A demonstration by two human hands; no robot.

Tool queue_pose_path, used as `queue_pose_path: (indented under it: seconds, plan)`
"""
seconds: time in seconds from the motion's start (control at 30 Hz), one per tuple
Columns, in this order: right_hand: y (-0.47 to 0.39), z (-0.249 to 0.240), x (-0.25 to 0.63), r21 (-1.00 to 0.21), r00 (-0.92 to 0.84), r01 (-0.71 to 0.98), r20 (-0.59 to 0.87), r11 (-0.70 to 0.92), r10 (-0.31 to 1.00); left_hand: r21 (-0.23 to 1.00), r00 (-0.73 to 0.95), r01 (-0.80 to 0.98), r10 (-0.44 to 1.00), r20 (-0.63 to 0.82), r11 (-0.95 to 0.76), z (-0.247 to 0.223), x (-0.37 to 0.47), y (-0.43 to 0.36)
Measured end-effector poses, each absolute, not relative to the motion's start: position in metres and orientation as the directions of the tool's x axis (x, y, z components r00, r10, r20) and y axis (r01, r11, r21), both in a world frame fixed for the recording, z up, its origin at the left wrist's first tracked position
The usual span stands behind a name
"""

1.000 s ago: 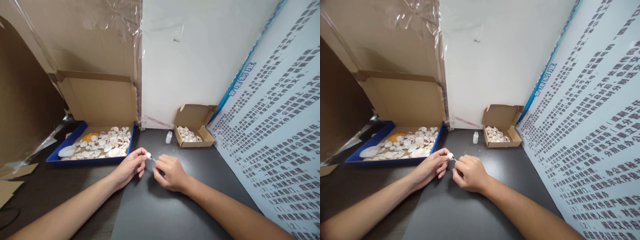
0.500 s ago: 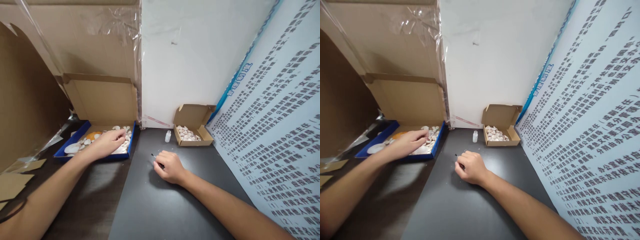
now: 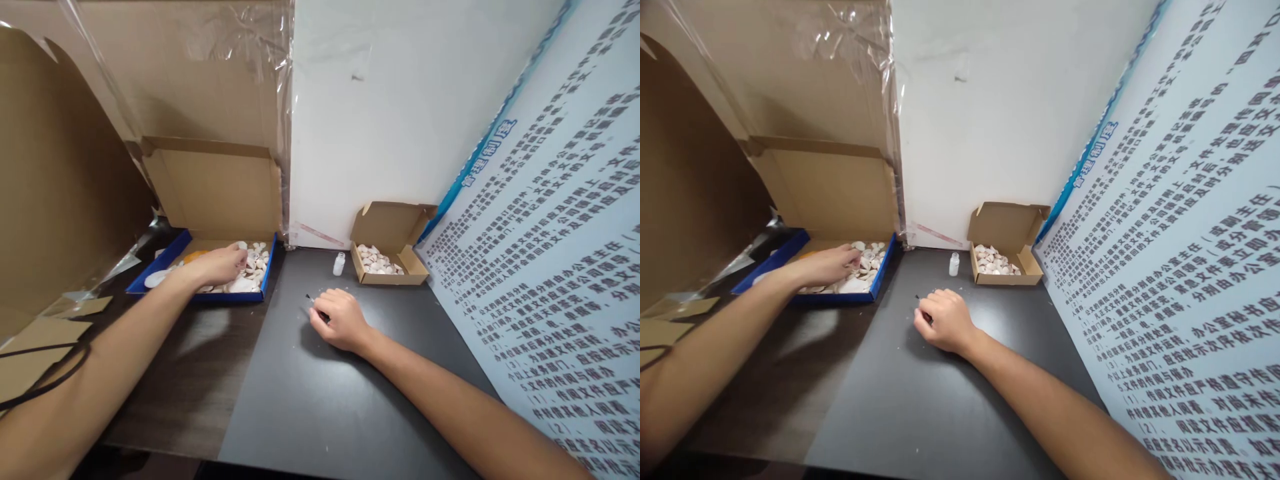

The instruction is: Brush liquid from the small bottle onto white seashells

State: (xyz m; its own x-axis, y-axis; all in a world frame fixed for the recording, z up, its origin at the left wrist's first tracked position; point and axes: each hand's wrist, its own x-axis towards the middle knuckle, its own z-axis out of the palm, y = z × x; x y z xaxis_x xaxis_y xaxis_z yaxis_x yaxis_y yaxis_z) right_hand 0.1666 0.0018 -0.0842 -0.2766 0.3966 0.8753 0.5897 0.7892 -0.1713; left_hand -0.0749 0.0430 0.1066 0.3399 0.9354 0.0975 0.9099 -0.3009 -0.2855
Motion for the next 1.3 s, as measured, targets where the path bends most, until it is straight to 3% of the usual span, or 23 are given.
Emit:
queue_pose_path:
  seconds: [0.3, 0.9, 1.13, 1.3]
  plan:
    - [0.003, -0.083, 0.167, -0.164, -0.282, 0.577, 0.880, 0.800, 0.383, -0.295, 0.445, 0.864, 0.893, 0.070, -0.407, 0.084, -0.055, 0.061]
    - [0.005, -0.085, 0.167, -0.165, -0.292, 0.554, 0.879, 0.816, 0.377, -0.550, 0.415, 0.768, 0.909, 0.037, -0.328, 0.084, -0.060, 0.060]
    - [0.006, -0.086, 0.167, -0.168, -0.297, 0.553, 0.875, 0.816, 0.382, -0.570, 0.452, 0.749, 0.889, 0.069, -0.336, 0.086, -0.060, 0.060]
    - [0.007, -0.086, 0.167, -0.176, -0.295, 0.552, 0.873, 0.815, 0.389, -0.520, 0.460, 0.777, 0.884, 0.085, -0.354, 0.092, -0.060, 0.060]
